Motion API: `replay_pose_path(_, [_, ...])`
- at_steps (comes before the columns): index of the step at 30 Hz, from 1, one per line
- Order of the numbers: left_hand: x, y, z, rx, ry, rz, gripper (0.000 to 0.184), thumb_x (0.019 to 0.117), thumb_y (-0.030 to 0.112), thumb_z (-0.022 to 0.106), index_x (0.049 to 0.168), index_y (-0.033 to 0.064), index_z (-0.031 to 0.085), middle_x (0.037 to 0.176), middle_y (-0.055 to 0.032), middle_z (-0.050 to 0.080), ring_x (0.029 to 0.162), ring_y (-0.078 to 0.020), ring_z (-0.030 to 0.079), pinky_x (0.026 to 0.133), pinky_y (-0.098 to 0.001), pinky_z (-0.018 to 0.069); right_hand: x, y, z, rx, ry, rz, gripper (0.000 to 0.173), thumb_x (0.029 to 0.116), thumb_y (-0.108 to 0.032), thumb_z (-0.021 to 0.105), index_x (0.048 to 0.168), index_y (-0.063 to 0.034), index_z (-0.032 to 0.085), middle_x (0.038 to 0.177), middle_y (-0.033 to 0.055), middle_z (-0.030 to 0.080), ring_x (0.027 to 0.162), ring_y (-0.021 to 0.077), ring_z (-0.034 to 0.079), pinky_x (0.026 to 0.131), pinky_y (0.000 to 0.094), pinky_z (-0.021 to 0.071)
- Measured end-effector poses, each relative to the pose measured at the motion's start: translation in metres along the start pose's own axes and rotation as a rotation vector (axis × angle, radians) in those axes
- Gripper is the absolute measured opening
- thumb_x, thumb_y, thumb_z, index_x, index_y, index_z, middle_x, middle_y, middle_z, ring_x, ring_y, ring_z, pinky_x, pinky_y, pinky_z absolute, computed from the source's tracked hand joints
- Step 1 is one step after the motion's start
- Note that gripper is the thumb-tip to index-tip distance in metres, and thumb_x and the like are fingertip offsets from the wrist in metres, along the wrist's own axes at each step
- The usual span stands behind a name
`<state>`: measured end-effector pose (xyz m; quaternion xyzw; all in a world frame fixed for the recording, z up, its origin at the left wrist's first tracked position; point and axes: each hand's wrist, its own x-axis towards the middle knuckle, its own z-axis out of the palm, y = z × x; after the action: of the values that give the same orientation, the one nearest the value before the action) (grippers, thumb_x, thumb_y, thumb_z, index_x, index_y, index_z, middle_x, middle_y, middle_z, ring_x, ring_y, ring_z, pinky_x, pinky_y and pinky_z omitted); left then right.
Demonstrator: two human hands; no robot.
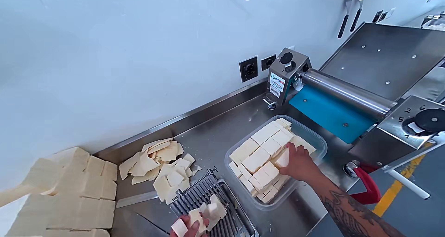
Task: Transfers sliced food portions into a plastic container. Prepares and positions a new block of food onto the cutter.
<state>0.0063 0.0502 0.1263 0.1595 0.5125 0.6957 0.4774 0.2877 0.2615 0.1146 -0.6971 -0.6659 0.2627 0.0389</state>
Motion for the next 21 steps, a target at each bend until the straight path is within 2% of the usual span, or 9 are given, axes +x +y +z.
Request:
replay_pose_path(2, [0.000, 0.001, 0.004, 0.041, 0.050, -0.015, 0.024, 0.0998, -0.009, 0.042, 0.116, 0.0090, 0.043, 0.100, -0.0030, 0.070, 0.081, -0.0106, 0.073, 0.063, -0.0226, 0.0612, 0.000, 0.001, -0.006, 0.043, -0.068, -0.037, 0.116, 0.0700, -0.035, 0.095, 0.161, -0.0162, 0.026, 0.148, 0.0301, 0.039, 0.130, 0.0502, 0.046, 0.098, 0.0597, 0.0489])
replay_pose_path(5, [-0.002, 0.002, 0.009, 0.088, 0.091, -0.013, 0.027, 0.0993, -0.010, 0.045, 0.119, 0.0077, 0.041, 0.100, -0.0032, 0.069, 0.081, -0.0112, 0.073, 0.065, -0.0245, 0.0622, 0.000, 0.018, -0.022, 0.110, -0.179, -0.156, 0.125, 0.0701, -0.026, 0.096, 0.165, -0.0195, 0.016, 0.151, 0.0329, 0.036, 0.126, 0.0518, 0.050, 0.097, 0.0632, 0.0485])
replay_pose_path(7, [-0.002, 0.001, 0.009, 0.093, 0.087, -0.002, 0.026, 0.1007, -0.009, 0.043, 0.121, 0.0072, 0.040, 0.101, -0.0034, 0.068, 0.082, -0.0116, 0.073, 0.066, -0.0254, 0.0626, -0.002, 0.023, -0.024, 0.097, -0.146, -0.180, 0.115, 0.0742, -0.017, 0.093, 0.164, -0.0152, 0.020, 0.147, 0.0309, 0.042, 0.122, 0.0471, 0.056, 0.097, 0.0597, 0.0508])
replay_pose_path(9, [-0.002, 0.000, 0.009, 0.079, 0.092, 0.003, 0.024, 0.1019, -0.008, 0.042, 0.121, 0.0072, 0.040, 0.100, -0.0040, 0.069, 0.081, -0.0124, 0.074, 0.065, -0.0259, 0.0629, -0.004, 0.021, -0.017, 0.104, -0.028, -0.152, 0.105, 0.0767, -0.019, 0.091, 0.160, -0.0102, 0.028, 0.138, 0.0274, 0.053, 0.116, 0.0430, 0.062, 0.096, 0.0564, 0.0526])
replay_pose_path(11, [-0.002, 0.000, 0.008, 0.074, 0.087, 0.009, 0.024, 0.1023, -0.007, 0.041, 0.121, 0.0078, 0.040, 0.100, -0.0036, 0.069, 0.080, -0.0120, 0.074, 0.064, -0.0254, 0.0627, -0.004, 0.017, -0.009, 0.110, 0.068, -0.147, 0.102, 0.0783, -0.022, 0.091, 0.159, -0.0074, 0.029, 0.130, 0.0267, 0.060, 0.113, 0.0428, 0.064, 0.096, 0.0569, 0.0529])
replay_pose_path(14, [-0.003, 0.000, 0.007, 0.080, 0.087, 0.017, 0.024, 0.1025, -0.007, 0.041, 0.121, 0.0078, 0.040, 0.100, -0.0034, 0.070, 0.079, -0.0124, 0.074, 0.063, -0.0252, 0.0627, -0.002, 0.024, -0.007, 0.118, 0.075, -0.212, 0.101, 0.0793, -0.019, 0.090, 0.159, -0.0100, 0.029, 0.127, 0.0262, 0.063, 0.112, 0.0440, 0.066, 0.096, 0.0595, 0.0524])
replay_pose_path(16, [-0.003, 0.000, 0.007, 0.079, 0.085, 0.026, 0.025, 0.1022, -0.007, 0.041, 0.122, 0.0078, 0.039, 0.100, -0.0035, 0.070, 0.079, -0.0124, 0.074, 0.063, -0.0250, 0.0627, 0.002, 0.032, -0.014, 0.126, 0.012, -0.264, 0.095, 0.0819, -0.013, 0.087, 0.158, -0.0108, 0.030, 0.132, 0.0234, 0.063, 0.117, 0.0413, 0.065, 0.100, 0.0574, 0.0520])
replay_pose_path(19, [-0.004, 0.000, 0.006, 0.079, 0.078, 0.037, 0.025, 0.1019, -0.008, 0.041, 0.122, 0.0076, 0.039, 0.100, -0.0038, 0.070, 0.080, -0.0121, 0.074, 0.063, -0.0241, 0.0623, 0.009, 0.035, -0.016, 0.149, 0.030, -0.272, 0.086, 0.0861, -0.008, 0.083, 0.156, -0.0106, 0.033, 0.130, 0.0185, 0.068, 0.111, 0.0364, 0.070, 0.097, 0.0540, 0.0544])
replay_pose_path(21, [-0.005, 0.001, 0.008, 0.081, 0.087, 0.034, 0.025, 0.1017, -0.008, 0.041, 0.121, 0.0077, 0.039, 0.100, -0.0039, 0.069, 0.080, -0.0117, 0.074, 0.063, -0.0236, 0.0621, 0.012, 0.033, -0.014, 0.160, 0.025, -0.264, 0.088, 0.0871, -0.006, 0.081, 0.158, -0.0104, 0.030, 0.128, 0.0183, 0.069, 0.108, 0.0355, 0.071, 0.095, 0.0531, 0.0554])
